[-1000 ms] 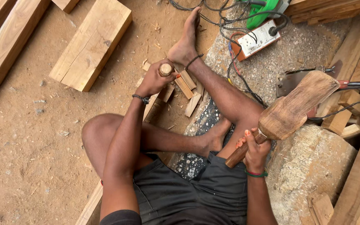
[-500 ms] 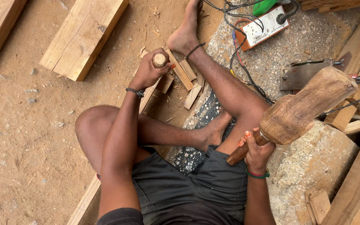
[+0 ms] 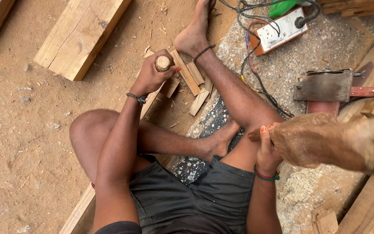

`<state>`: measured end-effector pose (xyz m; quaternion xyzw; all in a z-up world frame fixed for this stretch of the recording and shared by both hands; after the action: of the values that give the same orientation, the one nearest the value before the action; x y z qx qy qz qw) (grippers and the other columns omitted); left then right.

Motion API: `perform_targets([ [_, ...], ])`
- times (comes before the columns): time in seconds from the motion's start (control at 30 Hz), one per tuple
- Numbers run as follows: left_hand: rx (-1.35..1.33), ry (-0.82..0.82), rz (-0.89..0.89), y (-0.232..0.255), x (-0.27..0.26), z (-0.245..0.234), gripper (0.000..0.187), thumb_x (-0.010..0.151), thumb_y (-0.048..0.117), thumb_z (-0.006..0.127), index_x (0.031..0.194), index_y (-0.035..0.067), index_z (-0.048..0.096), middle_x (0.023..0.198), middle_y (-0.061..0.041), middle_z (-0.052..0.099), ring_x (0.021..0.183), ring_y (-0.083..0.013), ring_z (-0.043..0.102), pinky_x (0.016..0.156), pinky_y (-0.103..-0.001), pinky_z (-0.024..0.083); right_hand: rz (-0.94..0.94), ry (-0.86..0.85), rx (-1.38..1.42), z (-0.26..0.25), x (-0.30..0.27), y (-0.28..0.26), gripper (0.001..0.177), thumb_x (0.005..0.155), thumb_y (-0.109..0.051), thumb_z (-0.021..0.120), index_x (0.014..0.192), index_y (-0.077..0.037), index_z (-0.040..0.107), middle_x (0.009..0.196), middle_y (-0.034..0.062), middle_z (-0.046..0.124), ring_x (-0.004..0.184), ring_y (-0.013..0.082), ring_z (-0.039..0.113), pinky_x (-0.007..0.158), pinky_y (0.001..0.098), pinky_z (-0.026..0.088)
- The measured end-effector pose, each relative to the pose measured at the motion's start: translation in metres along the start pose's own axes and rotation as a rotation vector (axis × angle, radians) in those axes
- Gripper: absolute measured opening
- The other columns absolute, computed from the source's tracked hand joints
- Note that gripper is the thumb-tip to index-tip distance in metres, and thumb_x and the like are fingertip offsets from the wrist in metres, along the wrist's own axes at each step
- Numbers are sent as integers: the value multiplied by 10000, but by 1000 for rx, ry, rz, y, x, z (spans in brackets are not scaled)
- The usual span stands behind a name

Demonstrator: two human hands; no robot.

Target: The person sits on the ground and uses a chisel and wooden mallet to carve a small piece of wood held between their legs. They repeatedly strike the chisel to remove wood shavings and shape the piece.

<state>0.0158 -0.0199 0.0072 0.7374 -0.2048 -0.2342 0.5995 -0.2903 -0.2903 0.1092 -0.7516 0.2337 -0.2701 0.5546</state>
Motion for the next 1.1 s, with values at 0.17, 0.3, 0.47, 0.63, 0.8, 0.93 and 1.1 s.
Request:
perform_targets([
  [0.17, 72, -14, 16, 3, -1, 1, 230, 923, 245, 822, 964, 126, 630, 891, 0, 682, 858, -109, 682, 813, -322, 613, 126, 5, 67, 21, -2, 8, 63, 1025, 48, 603, 968, 23, 598, 855, 62, 633, 742, 131, 603, 697, 272, 507],
  [0.3, 43, -14, 61, 2, -3, -2, 230, 923, 232, 835, 953, 123, 635, 897, 0, 682, 868, -114, 684, 828, -331, 597, 122, 18, 115, 25, 3, 24, 105, 1079, 52, 628, 988, 49, 574, 837, 95, 634, 724, 148, 612, 698, 282, 520],
  [0.47, 85, 5, 38, -1, -4, -3, 238, 930, 230, 836, 939, 123, 624, 893, -5, 671, 871, -120, 668, 815, -338, 584, 162, 64, 283, 25, 0, 28, 396, 1021, 51, 639, 1356, 56, 429, 870, 98, 625, 727, 155, 608, 718, 312, 549],
  [0.63, 104, 18, 73, 10, -12, -6, 234, 929, 190, 837, 956, 108, 620, 931, -17, 681, 919, -135, 669, 887, -352, 565, 217, 111, 320, 26, 4, 25, 406, 1021, 75, 648, 1351, 65, 411, 857, 111, 623, 704, 160, 596, 708, 333, 560],
  [0.8, 109, 2, 15, 7, -11, -6, 241, 906, 182, 854, 937, 115, 625, 909, -10, 687, 898, -141, 674, 885, -346, 569, 243, 118, 327, 22, 5, 27, 384, 1020, 78, 643, 1338, 73, 428, 828, 112, 621, 679, 165, 603, 673, 334, 555],
  [0.93, 96, -13, 29, 4, -11, -8, 214, 923, 177, 833, 950, 119, 629, 926, -13, 690, 922, -148, 687, 908, -362, 581, 242, 135, 351, 21, 5, 20, 387, 1009, 84, 644, 1325, 61, 423, 834, 111, 628, 674, 163, 604, 670, 334, 555],
  [1.1, 69, -29, 78, 3, -8, -4, 203, 929, 196, 817, 975, 120, 634, 927, -19, 691, 927, -152, 689, 884, -383, 594, 210, 109, 369, 24, 9, 12, 373, 1018, 77, 649, 1317, 54, 427, 838, 113, 626, 676, 166, 602, 679, 340, 560],
])
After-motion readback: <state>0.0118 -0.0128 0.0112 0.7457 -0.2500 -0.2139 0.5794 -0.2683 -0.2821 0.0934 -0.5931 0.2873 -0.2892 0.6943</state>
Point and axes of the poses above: each hand's wrist, its own x-axis towards the middle knuckle, its own z-axis out of the palm, y = z × x, the point moved 3 cm from there along x, towards the middle knuckle
